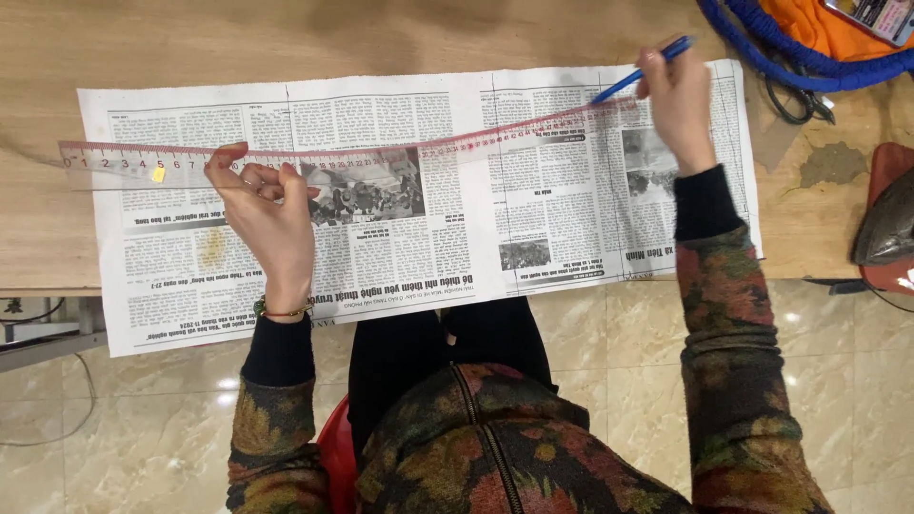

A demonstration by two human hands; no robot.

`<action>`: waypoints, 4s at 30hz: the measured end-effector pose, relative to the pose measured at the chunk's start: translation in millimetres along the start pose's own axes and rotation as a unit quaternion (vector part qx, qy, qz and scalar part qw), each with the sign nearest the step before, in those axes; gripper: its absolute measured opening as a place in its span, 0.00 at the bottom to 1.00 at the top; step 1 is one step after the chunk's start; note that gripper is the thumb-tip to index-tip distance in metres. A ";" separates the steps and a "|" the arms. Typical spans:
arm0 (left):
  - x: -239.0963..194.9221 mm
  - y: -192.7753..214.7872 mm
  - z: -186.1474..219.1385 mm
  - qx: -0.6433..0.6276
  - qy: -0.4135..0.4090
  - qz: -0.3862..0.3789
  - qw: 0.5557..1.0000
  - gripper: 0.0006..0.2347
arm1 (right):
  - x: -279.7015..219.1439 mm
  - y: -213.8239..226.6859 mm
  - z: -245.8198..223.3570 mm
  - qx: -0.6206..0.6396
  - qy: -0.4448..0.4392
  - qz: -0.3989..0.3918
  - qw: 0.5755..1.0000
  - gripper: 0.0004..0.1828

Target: The person uses a ruler and a blue pen to measure and draw straight lines on a newspaper spread out on a wooden table. They repeatedly reposition the ruler and mark lines across the paper.

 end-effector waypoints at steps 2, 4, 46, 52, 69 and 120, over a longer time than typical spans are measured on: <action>2.7 -0.4 -4.0 -0.005 0.018 -0.003 1.000 0.15 | -1.0 -19.9 -14.5 0.094 -0.073 -0.023 0.993 0.07; 6.0 -1.4 -8.8 0.001 0.021 -0.002 1.000 0.15 | -0.3 -27.9 -42.3 0.101 -0.037 -0.036 0.994 0.07; 73.9 -7.6 -57.4 -0.113 0.134 -0.090 0.980 0.15 | 11.0 -101.9 -138.8 0.196 0.048 0.029 0.979 0.10; 94.7 45.5 -92.0 -0.184 0.239 -0.057 0.952 0.13 | -4.9 -56.7 -108.9 0.164 0.028 0.066 0.984 0.08; 95.7 48.1 -87.2 -0.222 0.204 -0.018 0.953 0.14 | -5.6 -61.2 -121.0 0.101 0.048 0.019 0.993 0.13; 130.9 41.0 -89.3 -0.100 0.145 -0.023 0.984 0.14 | 16.1 -109.4 -157.8 0.151 0.066 -0.038 0.986 0.06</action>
Point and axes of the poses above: each hand's wrist, its own x-axis towards the middle knuckle, its own y-axis out of the back of the hand, z = x × y, the point moved 3 cm from there along x, towards the middle knuckle, and after that the axes turned 14 degrees about y, right-handed, at the moved point
